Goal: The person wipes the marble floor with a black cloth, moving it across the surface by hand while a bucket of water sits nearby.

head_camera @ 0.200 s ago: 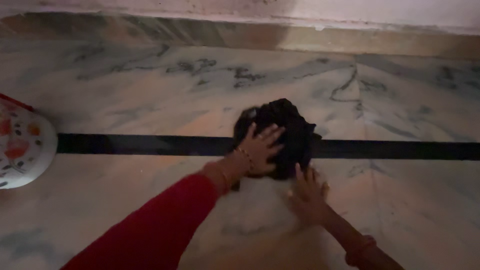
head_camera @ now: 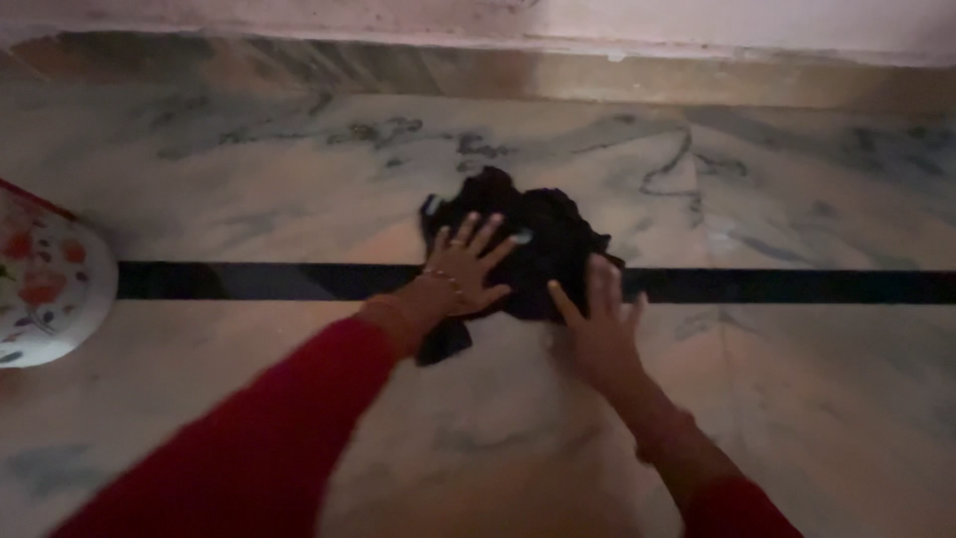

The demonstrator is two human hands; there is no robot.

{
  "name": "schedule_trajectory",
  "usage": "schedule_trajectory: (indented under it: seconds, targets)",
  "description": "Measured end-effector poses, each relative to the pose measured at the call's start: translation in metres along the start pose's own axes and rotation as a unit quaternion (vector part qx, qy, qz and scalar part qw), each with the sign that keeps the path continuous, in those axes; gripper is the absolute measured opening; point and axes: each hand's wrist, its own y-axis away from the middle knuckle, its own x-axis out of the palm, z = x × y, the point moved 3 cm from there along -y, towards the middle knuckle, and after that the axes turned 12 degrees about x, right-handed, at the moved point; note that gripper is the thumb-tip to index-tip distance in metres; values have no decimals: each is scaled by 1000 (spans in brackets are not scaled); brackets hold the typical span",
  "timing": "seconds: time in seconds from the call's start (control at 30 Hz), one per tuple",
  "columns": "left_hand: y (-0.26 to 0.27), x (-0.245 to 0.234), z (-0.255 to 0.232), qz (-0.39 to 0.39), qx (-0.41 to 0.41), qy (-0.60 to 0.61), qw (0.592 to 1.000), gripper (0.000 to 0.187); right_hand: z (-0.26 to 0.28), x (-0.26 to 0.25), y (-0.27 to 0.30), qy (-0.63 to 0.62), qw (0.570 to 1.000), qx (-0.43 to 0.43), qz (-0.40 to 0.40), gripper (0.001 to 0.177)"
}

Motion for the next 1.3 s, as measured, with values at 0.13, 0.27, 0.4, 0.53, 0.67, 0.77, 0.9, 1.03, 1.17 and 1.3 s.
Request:
schedule_trajectory:
  seconds: [0.13, 0.27, 0.4, 0.53, 0.67, 0.77, 0.9, 1.03, 1.17, 1.3]
  targets:
    - [60, 6, -9, 69, -18, 4, 997, 95, -11, 22, -28, -32, 996, -78, -31, 59]
    - [107, 2, -40, 156, -13, -11, 988, 113, 1, 47, -7, -49, 983, -172, -50, 40]
    - [157, 1, -75, 243, 56, -43, 968, 131, 18, 56, 65, 37, 979, -201, 20, 43]
    - [205, 12, -102, 299, 121, -62, 944, 132, 33, 65, 142, 24, 969, -225, 100, 40]
    - [217, 24, -103, 269, 153, -15, 951, 112, 41, 59, 195, -2, 986, -166, 31, 58]
    - [201, 28, -94, 214, 139, 3, 967, 91, 46, 65, 184, 52, 965, -28, 254, 100]
    - [167, 28, -92, 145, 102, 6, 984, 81, 40, 54, 150, 46, 974, -8, 224, 95]
    - [126, 21, -77, 97, 84, 19, 992, 82, 27, 46, 89, 41, 979, 25, 196, 92]
    - [50, 8, -58, 45, 24, 23, 998, 81, 10, 45, 11, 39, 989, 58, 131, 92]
    - [-17, -12, -33, 31, -26, 43, 998, 77, -13, 38, -64, 23, 995, 67, 64, 88]
